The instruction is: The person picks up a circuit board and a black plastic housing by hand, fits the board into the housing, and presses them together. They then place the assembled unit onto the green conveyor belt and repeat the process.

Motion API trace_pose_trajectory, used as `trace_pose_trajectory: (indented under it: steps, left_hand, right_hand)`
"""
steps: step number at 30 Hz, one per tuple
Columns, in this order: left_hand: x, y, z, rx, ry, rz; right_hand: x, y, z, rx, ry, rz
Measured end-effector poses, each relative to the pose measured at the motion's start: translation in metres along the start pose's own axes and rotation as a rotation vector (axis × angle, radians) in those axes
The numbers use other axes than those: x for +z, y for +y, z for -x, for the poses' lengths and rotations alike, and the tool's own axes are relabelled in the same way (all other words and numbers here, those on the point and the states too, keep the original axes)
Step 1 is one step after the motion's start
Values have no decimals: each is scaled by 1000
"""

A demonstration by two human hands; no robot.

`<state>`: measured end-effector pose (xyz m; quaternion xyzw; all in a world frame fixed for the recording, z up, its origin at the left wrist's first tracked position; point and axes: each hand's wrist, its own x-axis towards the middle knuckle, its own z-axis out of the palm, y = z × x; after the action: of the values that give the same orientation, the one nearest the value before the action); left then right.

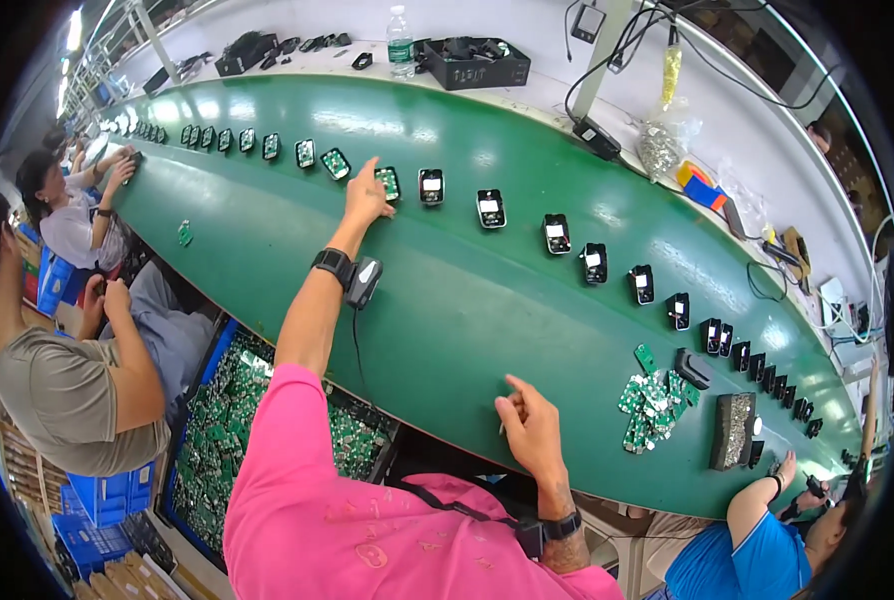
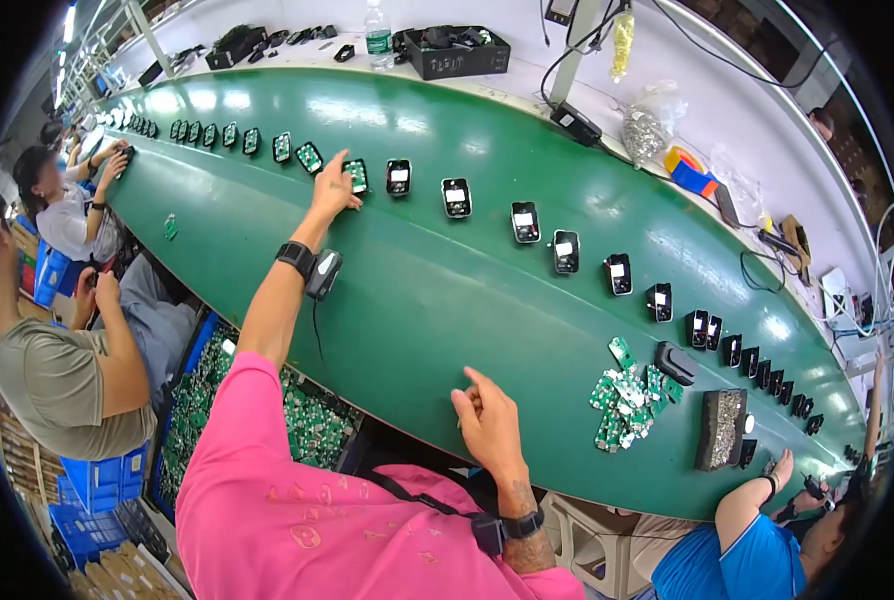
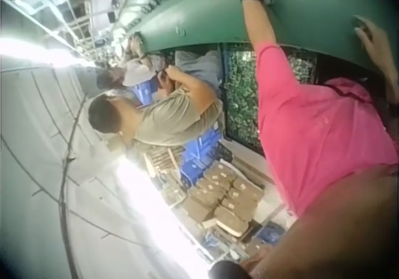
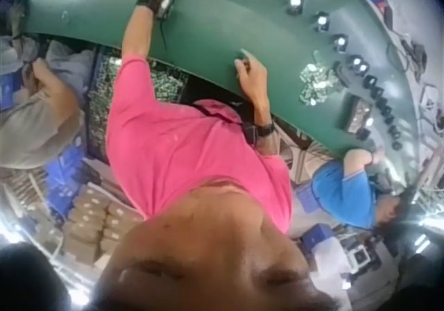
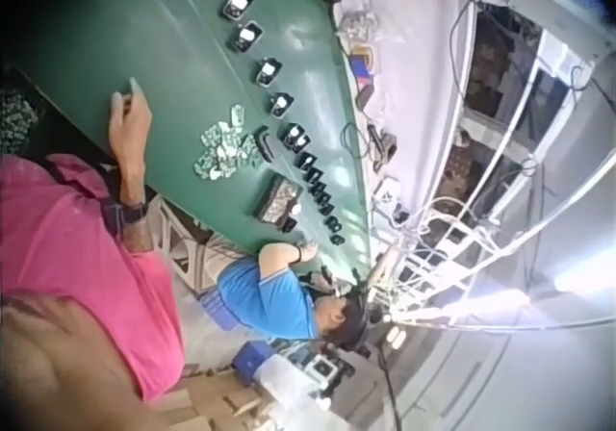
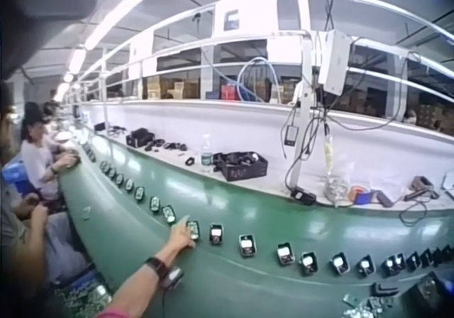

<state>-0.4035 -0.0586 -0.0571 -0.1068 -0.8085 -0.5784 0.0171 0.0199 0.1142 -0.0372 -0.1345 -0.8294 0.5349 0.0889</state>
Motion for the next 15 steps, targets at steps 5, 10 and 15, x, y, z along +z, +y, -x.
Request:
trace_pose_trajectory:
  steps: [5, 10, 15]
  left_hand:
    - [-11, -2, -23, 396, 89, -731]
    - [22, 44, 12, 408, -324, -759]
    - [44, 58, 55, 553, -209, -633]
  right_hand:
    - [-11, 20, 34, 99, 132, -49]
    - [-11, 5, 27, -12, 156, 91]
    - [-13, -1, 19, -116, 217, 156]
